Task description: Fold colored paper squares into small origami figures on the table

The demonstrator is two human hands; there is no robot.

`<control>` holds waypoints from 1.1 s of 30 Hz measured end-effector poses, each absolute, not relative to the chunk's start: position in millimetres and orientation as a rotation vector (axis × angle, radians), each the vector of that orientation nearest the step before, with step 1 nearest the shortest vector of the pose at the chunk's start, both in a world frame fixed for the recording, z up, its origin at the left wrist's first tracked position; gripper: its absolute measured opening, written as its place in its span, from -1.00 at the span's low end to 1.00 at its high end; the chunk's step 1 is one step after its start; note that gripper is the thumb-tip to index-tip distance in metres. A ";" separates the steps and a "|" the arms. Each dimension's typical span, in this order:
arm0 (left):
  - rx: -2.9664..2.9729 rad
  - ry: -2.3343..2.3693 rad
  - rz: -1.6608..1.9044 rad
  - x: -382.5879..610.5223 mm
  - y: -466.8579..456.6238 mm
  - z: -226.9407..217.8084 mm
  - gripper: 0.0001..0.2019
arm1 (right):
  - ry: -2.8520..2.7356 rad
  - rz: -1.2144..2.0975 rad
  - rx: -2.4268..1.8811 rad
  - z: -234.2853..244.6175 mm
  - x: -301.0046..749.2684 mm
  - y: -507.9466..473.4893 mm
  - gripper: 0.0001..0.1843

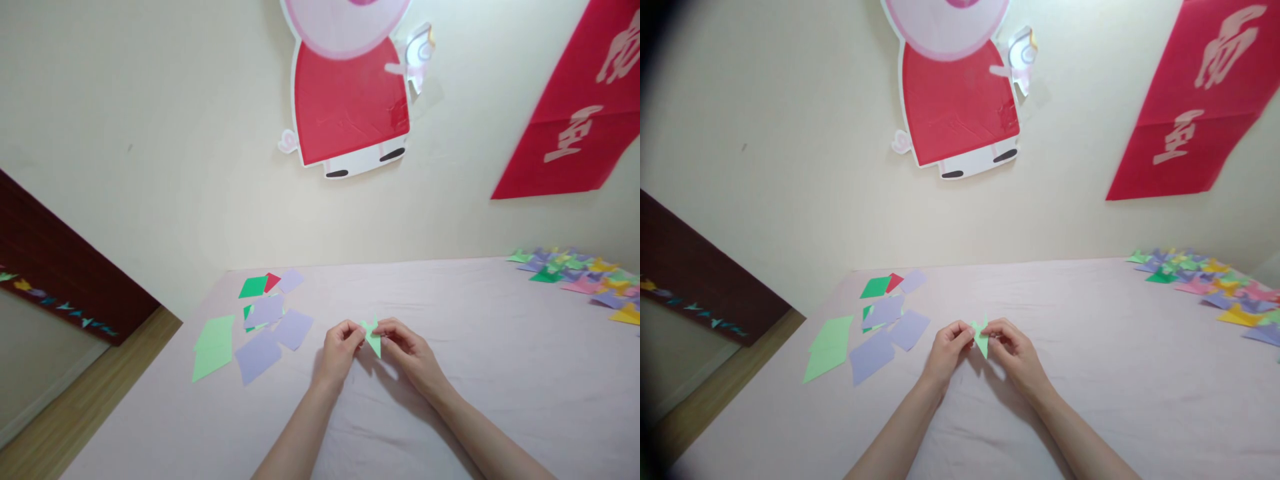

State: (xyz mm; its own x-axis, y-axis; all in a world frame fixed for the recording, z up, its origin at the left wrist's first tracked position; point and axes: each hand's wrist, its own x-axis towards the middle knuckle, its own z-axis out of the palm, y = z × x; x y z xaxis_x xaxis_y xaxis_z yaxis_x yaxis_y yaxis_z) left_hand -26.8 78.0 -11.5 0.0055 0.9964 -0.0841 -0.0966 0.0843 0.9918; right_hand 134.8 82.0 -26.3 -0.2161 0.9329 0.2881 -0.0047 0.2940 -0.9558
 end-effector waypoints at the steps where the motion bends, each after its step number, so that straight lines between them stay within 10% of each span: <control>1: 1.080 1.176 1.188 -26.5 77.4 -11.0 -0.73 | -1.499 1.140 -0.899 -26.2 134.3 81.7 -0.85; 33: 1.127 1.224 1.447 -2.7 64.2 -22.2 -0.78 | -1.250 1.106 -0.982 -23.0 128.3 80.5 -0.68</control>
